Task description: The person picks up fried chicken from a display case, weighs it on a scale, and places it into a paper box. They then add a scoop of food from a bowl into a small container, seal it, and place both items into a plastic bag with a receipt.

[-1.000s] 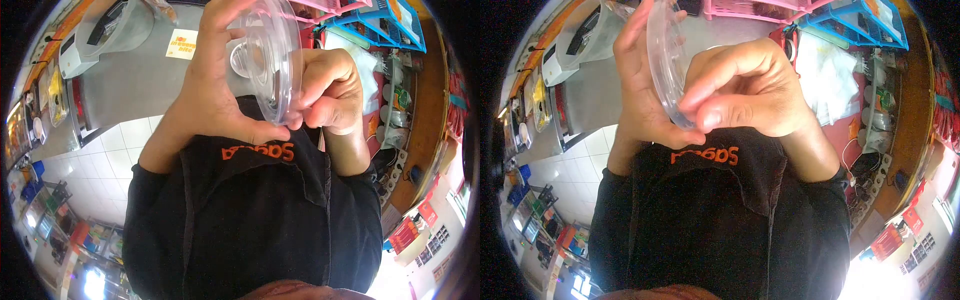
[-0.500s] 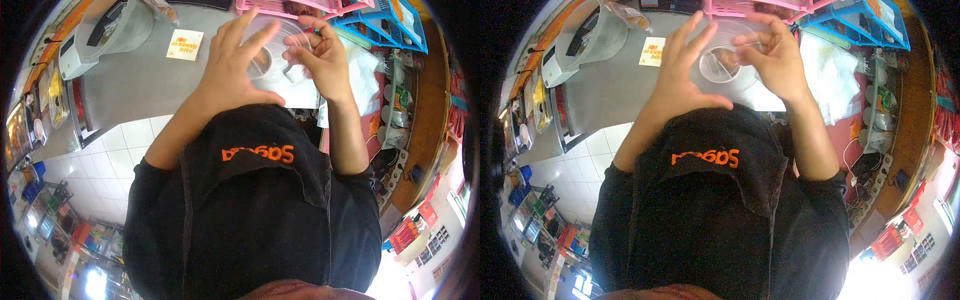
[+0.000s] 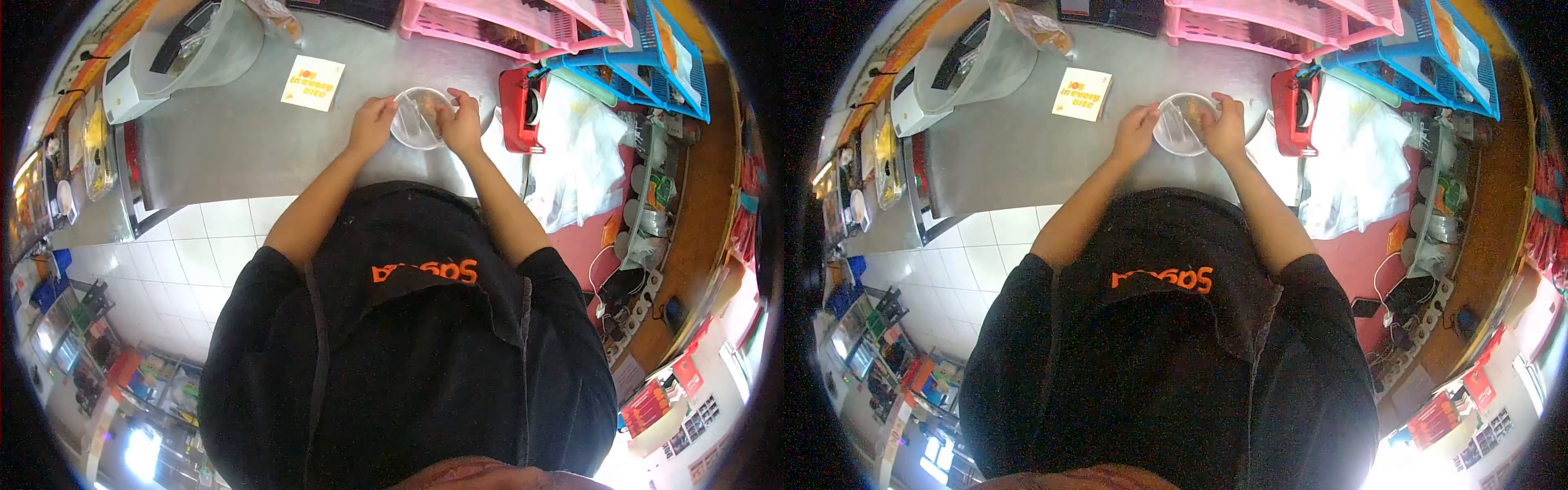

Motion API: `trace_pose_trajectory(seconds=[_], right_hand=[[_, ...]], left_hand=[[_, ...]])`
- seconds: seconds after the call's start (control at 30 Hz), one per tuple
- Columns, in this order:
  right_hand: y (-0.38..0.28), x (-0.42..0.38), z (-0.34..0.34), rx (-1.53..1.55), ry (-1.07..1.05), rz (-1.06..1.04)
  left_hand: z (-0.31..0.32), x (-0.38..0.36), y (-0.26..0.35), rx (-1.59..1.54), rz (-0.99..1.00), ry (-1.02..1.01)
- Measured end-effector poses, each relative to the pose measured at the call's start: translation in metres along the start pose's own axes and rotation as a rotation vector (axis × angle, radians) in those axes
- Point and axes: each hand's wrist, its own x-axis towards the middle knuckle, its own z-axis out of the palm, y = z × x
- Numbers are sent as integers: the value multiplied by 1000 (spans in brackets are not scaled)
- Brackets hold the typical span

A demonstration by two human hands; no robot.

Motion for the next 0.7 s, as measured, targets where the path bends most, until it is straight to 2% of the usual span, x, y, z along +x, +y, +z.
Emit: trace_pose_trajectory(seconds=[0.1,0.2,0.3,0.37,0.4,0.47,0.5,0.53,0.7], right_hand=[[0,-6,7,-43,74,-76],[-4,-10,10,-91,43,5],[-10,-8,13,-81,48,-4],[-12,-6,9,-235,16,-176],[-18,-4,6,-312,1,-263],[-31,-3,-3,-449,-212,-450],[-36,-3,-5,-515,-320,-542],[-35,-2,-5,-622,-413,-537],[-39,4,-11,-536,-479,-531]], left_hand=[[0,-2,10,100,20,2],[1,-1,16,161,36,21],[1,1,13,206,46,17],[-1,1,19,212,-13,-9],[-2,5,23,388,163,-18],[-1,11,31,739,519,-37],[0,11,32,717,515,-95],[0,7,33,695,509,-155],[-6,4,38,679,483,-315]])
